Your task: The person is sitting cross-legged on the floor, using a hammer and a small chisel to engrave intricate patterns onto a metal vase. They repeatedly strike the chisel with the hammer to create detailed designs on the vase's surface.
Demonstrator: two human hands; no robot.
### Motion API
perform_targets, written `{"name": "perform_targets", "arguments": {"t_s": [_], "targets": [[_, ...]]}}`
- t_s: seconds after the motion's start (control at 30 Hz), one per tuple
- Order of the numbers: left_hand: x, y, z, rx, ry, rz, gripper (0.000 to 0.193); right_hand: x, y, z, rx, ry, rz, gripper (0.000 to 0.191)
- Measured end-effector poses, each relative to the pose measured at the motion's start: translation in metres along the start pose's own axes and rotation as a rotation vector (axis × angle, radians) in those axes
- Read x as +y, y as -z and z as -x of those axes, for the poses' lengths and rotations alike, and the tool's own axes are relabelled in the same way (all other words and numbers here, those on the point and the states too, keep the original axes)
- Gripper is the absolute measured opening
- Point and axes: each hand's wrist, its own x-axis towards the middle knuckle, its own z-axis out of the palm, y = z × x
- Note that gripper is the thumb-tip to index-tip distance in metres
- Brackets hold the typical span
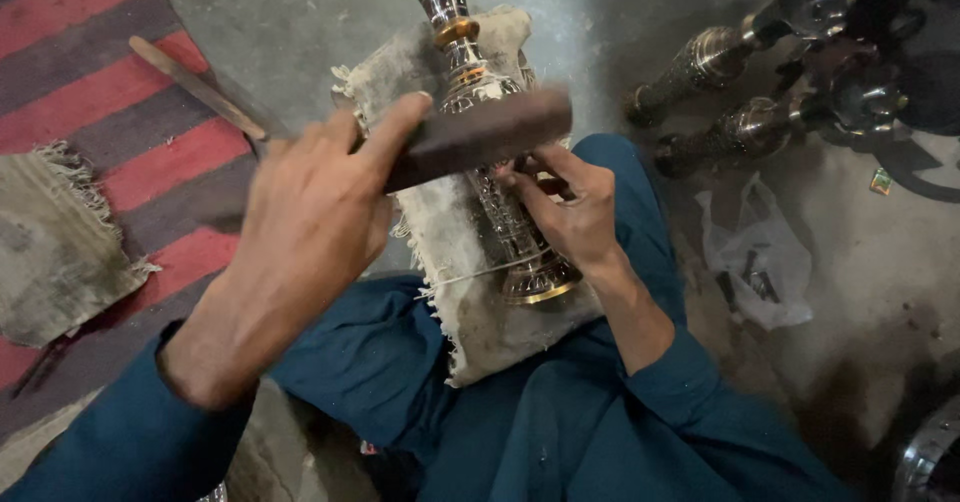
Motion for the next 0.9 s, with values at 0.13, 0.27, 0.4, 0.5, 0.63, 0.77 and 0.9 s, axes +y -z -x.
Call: {"name": "perform_targets", "arguments": {"t_s": [0.13,0.27,0.4,0.5,0.63,0.77,0.9], "targets": [[0.102,-0.412,-0.006,0.052,-0.031,-0.152,0.063,0.354,0.047,0.131,-0.029,-0.034,-0.028,0.026],[0.145,-0.603,-0.011,0.045,0.013,-0.009,0.064,0.509,0.071,0.190,-0.048,0.015,0.030,0.020],[0.144,-0.607,-0.010,0.039,0.033,0.001,0.060,0.523,0.071,0.197,-0.028,0.015,0.020,0.027],[0.137,-0.607,-0.014,0.084,-0.003,-0.024,0.058,0.536,0.071,0.199,-0.043,0.016,0.041,0.024],[0.134,-0.611,-0.017,-0.047,0.067,0.023,0.055,0.553,0.071,0.205,-0.054,0.039,0.052,0.024],[0.132,-0.614,-0.016,0.041,0.011,-0.026,0.057,0.566,0.072,0.210,-0.048,0.052,0.044,0.028],[0.133,-0.619,-0.016,0.034,0.029,0.012,0.056,0.573,0.076,0.216,-0.073,0.049,-0.003,0.029]]}}
